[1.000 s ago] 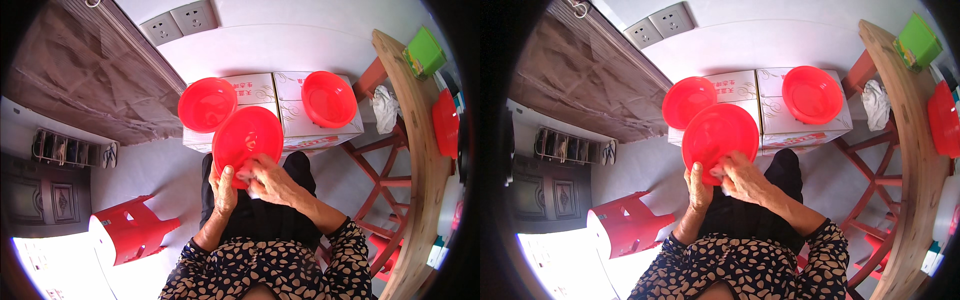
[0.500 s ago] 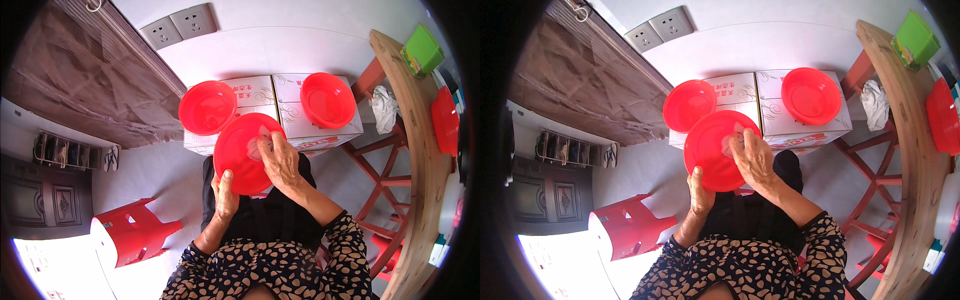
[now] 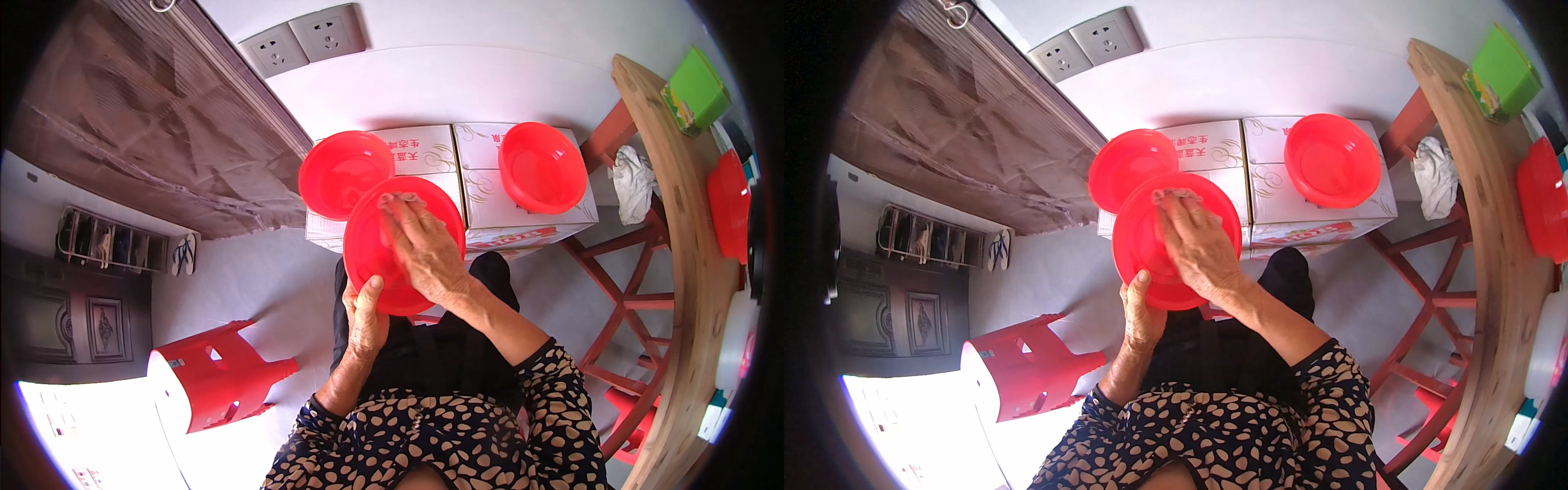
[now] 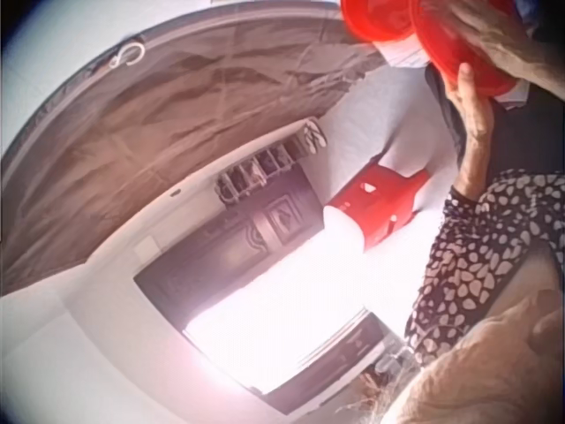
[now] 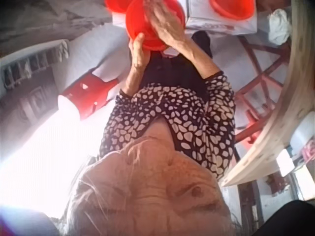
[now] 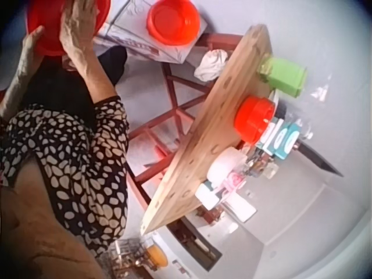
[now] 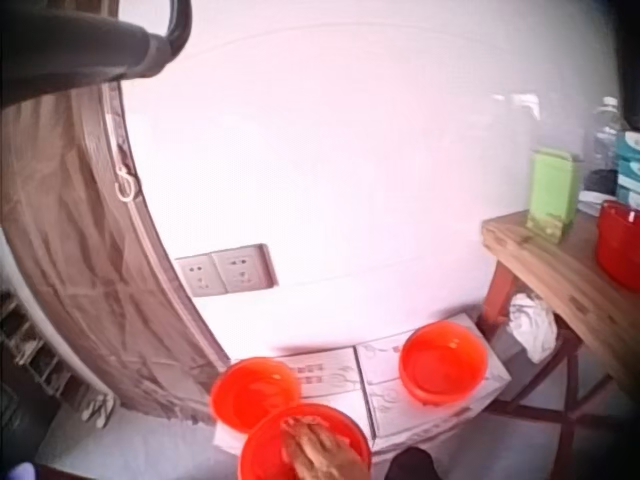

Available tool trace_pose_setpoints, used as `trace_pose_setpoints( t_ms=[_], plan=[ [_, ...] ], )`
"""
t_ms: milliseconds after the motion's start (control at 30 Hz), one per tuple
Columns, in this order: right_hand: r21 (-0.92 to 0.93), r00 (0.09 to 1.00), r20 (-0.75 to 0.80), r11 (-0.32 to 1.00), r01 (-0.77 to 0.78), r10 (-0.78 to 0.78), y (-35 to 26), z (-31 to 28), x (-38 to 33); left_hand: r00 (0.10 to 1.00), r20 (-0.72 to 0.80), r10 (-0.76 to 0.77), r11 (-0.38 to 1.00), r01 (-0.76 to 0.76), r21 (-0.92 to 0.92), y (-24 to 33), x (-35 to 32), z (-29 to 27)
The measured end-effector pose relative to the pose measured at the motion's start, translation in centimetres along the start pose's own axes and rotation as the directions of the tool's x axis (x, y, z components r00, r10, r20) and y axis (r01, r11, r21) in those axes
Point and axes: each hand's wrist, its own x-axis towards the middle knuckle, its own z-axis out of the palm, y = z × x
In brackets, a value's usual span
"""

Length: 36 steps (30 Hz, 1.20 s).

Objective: The person wipes the interior and exterior surfaces of red plastic plates using a white cloth. They handle the plates one at a time, rotating them to clean all sides, and place the cleaned plates onto a wooden table.

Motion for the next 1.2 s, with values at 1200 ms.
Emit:
trace_pose_setpoints(
  t_ms=[1200],
  plan=[
    [0.039, 0.991, -0.076, 0.993, 0.116, -0.112, 3.3, -2.5, -0.8, 0.991, 0.048, -0.128, 0.989, 0.131, -0.066, -0.1, 0.5, 0.1]
  ],
)
